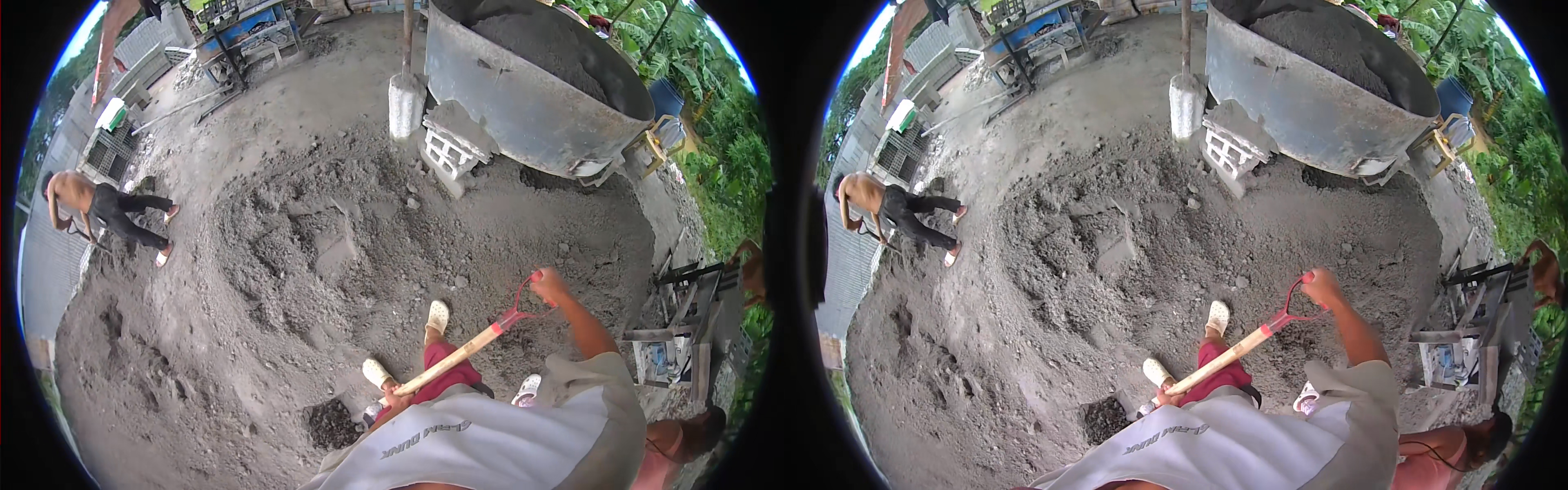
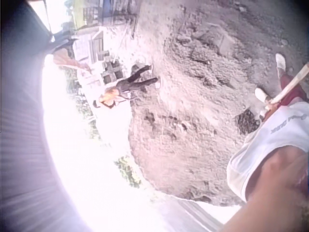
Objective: The person uses a shovel to move sand from a pile into a concrete mixer. They repeatedly scoop sand with the shovel and toss it into the large rotating drum.
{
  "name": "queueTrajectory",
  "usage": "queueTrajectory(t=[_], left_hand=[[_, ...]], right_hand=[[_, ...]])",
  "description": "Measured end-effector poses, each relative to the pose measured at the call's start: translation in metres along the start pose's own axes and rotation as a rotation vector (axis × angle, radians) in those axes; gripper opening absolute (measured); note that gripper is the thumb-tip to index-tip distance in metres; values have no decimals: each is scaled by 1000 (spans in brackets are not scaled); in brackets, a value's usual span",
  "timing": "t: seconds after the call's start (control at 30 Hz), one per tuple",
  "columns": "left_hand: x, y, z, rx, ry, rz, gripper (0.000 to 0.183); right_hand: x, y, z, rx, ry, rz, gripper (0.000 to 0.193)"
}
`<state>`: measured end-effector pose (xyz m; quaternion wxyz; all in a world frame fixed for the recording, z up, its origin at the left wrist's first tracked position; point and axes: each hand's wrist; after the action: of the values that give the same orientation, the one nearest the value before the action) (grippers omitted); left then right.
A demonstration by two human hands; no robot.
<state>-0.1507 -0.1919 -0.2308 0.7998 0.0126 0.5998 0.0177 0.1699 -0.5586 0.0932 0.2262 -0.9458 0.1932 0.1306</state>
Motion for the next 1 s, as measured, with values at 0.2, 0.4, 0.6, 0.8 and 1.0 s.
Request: queueTrajectory(t=[0.2,0.4,0.6,0.8,1.0], left_hand=[[10,-16,96,-60,199,-14,14],[-15,-26,267,169,281,254,14],[-72,-2,540,729,188,404,19],[-135,-37,862,1078,-37,787,22],[-178,-146,978,1387,-671,1125,23]], right_hand=[[79,48,-18,54,15,153,25],[106,162,-9,297,223,254,25],[74,180,64,743,431,588,24],[109,30,56,1489,60,813,8],[111,-76,33,2017,-811,827,17]])
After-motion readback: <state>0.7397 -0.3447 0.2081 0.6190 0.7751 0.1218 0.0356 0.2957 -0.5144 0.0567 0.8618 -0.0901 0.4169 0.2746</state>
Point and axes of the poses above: each hand's wrist, its own x-axis towards the middle knuckle, its own z-axis out of the palm, y = z × x, and after that the axes turned 11 degrees about y, right-handed
